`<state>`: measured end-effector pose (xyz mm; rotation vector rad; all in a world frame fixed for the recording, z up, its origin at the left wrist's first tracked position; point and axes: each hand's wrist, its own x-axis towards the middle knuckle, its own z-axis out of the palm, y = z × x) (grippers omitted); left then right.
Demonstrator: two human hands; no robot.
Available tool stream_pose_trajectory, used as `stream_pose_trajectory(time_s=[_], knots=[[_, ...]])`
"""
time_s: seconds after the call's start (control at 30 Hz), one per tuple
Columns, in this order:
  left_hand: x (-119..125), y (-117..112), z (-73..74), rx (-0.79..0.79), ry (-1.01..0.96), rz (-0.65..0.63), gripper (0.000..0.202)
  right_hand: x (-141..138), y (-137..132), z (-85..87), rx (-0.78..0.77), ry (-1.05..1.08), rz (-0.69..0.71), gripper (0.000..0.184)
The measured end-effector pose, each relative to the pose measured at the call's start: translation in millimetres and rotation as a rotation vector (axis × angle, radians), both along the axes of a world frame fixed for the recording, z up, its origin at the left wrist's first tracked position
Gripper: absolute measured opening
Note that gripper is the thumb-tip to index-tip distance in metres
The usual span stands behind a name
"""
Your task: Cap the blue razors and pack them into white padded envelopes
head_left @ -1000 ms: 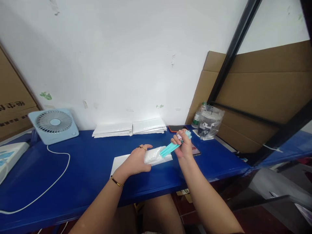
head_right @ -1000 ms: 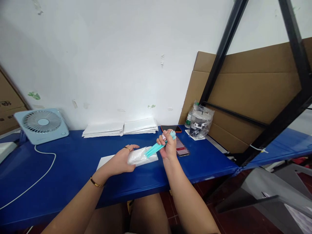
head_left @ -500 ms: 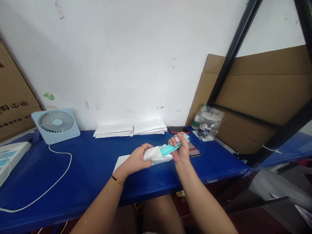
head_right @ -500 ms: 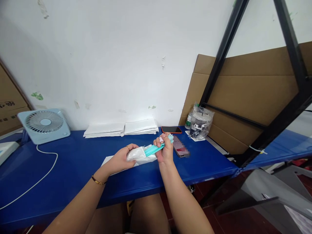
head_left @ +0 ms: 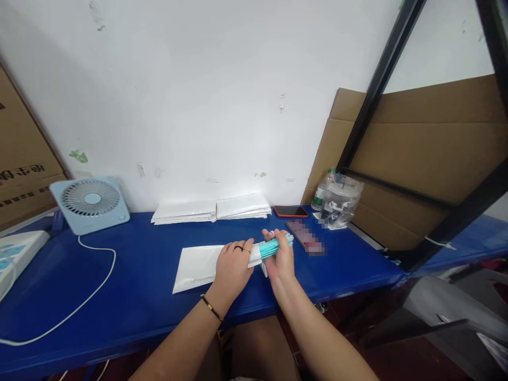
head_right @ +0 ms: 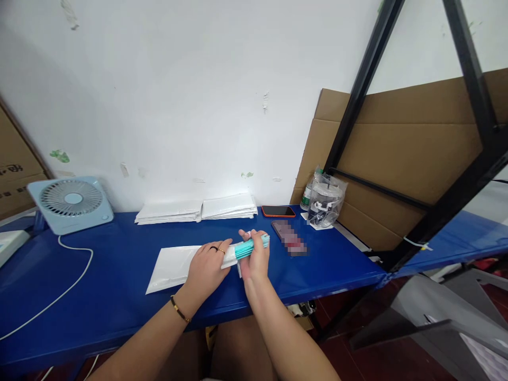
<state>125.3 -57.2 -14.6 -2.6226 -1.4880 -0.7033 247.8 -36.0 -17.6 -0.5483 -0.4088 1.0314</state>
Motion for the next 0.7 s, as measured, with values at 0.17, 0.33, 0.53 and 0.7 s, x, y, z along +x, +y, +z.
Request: stream_pose_trajectory(time_s=[0.17, 0.33, 0.53, 0.7], knots=[[-0.7, 4.0, 6.0, -0.006, 0.066, -0.038, 0.024, -15.7, -13.9, -0.7, -0.067, -0.072, 0.169, 0.025], [-10.2, 13.7, 15.6, -0.040, 0.143, -0.073, 0.022, 3.9, -21.8, -2.0, -0.052, -0.381, 0.189, 0.029], [-14.0, 23.6, 26.0, -0.096, 0.167, -0.351, 0.022, 10.9, -30.6, -0.2, 0.091, -1.014, -0.036, 0.045], [-30.8, 22.7, 21.1, -0.147, 0.143, -0.464, 0.054, 11.9, -39.9, -7.0, 0.037, -1.211, 0.306, 0.046]])
